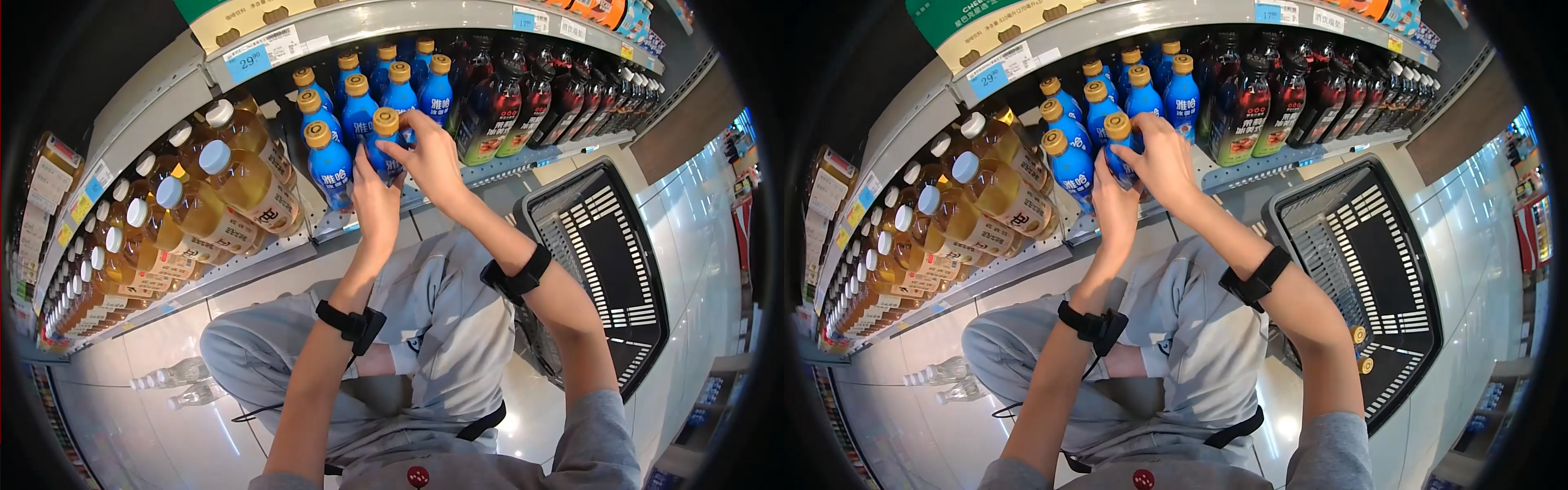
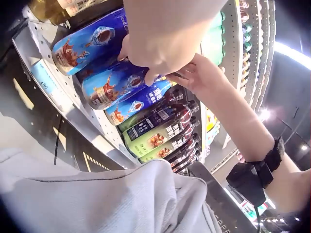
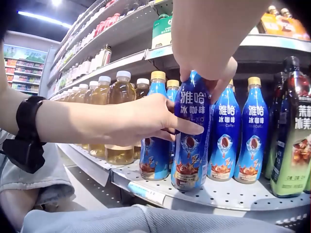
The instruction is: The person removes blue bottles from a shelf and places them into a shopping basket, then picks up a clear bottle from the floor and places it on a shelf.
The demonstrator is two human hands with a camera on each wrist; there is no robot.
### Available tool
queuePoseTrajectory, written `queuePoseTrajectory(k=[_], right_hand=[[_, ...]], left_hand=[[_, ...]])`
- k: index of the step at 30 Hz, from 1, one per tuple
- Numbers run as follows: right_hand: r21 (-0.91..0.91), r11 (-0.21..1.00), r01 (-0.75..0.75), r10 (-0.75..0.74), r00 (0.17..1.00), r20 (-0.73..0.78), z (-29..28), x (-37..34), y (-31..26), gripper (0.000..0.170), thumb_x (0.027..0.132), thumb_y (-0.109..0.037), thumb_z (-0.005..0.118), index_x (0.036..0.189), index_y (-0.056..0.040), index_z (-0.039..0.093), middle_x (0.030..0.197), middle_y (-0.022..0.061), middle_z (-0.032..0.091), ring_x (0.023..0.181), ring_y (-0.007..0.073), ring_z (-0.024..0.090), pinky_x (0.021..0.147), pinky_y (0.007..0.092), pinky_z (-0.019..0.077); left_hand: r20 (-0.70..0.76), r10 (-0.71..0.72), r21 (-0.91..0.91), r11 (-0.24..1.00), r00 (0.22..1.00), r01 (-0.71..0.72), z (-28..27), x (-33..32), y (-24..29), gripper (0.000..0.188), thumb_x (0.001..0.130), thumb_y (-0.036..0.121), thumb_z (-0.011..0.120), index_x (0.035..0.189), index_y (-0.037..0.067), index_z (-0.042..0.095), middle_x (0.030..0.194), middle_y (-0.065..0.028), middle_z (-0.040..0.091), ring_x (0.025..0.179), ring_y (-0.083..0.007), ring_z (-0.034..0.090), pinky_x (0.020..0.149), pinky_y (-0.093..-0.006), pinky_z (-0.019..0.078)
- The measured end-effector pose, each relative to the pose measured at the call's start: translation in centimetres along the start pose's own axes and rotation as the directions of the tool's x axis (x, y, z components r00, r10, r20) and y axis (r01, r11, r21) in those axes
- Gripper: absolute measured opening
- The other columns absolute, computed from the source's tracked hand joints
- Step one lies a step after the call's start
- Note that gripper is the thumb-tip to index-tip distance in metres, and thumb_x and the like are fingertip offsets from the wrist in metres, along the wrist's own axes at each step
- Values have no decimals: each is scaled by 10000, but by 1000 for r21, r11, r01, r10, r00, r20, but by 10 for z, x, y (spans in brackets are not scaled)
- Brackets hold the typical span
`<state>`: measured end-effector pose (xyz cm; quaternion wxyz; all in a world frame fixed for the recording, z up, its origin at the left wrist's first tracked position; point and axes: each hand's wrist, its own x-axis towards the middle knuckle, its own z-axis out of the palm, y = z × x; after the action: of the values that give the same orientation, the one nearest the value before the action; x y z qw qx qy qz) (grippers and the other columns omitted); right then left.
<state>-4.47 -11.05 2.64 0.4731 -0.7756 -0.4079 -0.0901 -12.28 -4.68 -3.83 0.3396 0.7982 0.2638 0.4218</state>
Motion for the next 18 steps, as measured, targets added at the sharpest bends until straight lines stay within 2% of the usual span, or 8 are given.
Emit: queuePoseTrajectory(k=[2,5,8,9,12,13,16,18], right_hand=[[-5,1000,14,-14,1000,-20,3,0,5,364,725,-196,768,972,8,594,910,180,642,863,362,623,728,425,497],[-13,1000,16,-17,999,-33,3,0,5,349,738,-187,760,979,7,598,919,175,646,869,355,627,735,412,503],[188,978,88,-89,996,-5,3,1,13,342,764,-183,748,1007,8,600,938,174,649,878,344,634,750,390,509],[217,974,63,-73,996,40,2,1,18,354,805,-201,731,1062,5,603,955,175,664,876,299,656,765,360,514],[329,938,-111,73,989,125,-1,-3,30,376,833,-234,718,1096,9,604,967,174,679,871,254,669,771,346,514],[333,926,-180,121,974,191,-5,-6,32,429,834,-275,723,1128,10,597,973,177,686,874,226,672,777,341,514],[264,948,-179,108,959,263,-8,-11,39,520,802,-288,752,1183,4,551,946,186,680,858,247,671,754,350,517],[224,967,-120,55,959,278,-1,-16,44,587,775,-274,773,1210,15,506,915,214,670,846,297,672,732,376,517]], left_hand=[[-10,41,-10,999,999,-41,-6,0,9,640,722,4,738,1287,-18,439,1167,-248,557,1084,-407,561,880,-428,475],[-37,228,21,974,973,-227,-19,6,19,556,756,-17,699,1260,-28,467,1164,-215,548,1084,-395,549,897,-422,465],[8,287,-16,958,958,-287,-34,20,26,493,792,7,665,1247,-32,479,1159,-222,540,1030,-423,554,855,-459,460],[22,240,-49,970,970,-239,-36,26,27,397,806,7,655,1179,-40,526,1101,-214,566,978,-405,577,816,-442,470],[85,213,-76,975,973,-207,-41,40,24,346,806,7,689,1124,-51,567,1052,-171,615,938,-271,647,819,-338,540],[87,215,-142,969,973,-201,-42,43,24,303,822,12,684,1099,-52,579,1030,-174,628,926,-252,656,828,-328,550],[100,195,-116,976,976,-183,-42,47,29,307,821,23,695,1095,-57,580,1033,-177,637,942,-249,657,849,-326,542],[82,164,-105,982,983,-156,-37,47,29,309,821,32,701,1090,-63,582,1033,-180,644,943,-242,657,862,-325,538]])
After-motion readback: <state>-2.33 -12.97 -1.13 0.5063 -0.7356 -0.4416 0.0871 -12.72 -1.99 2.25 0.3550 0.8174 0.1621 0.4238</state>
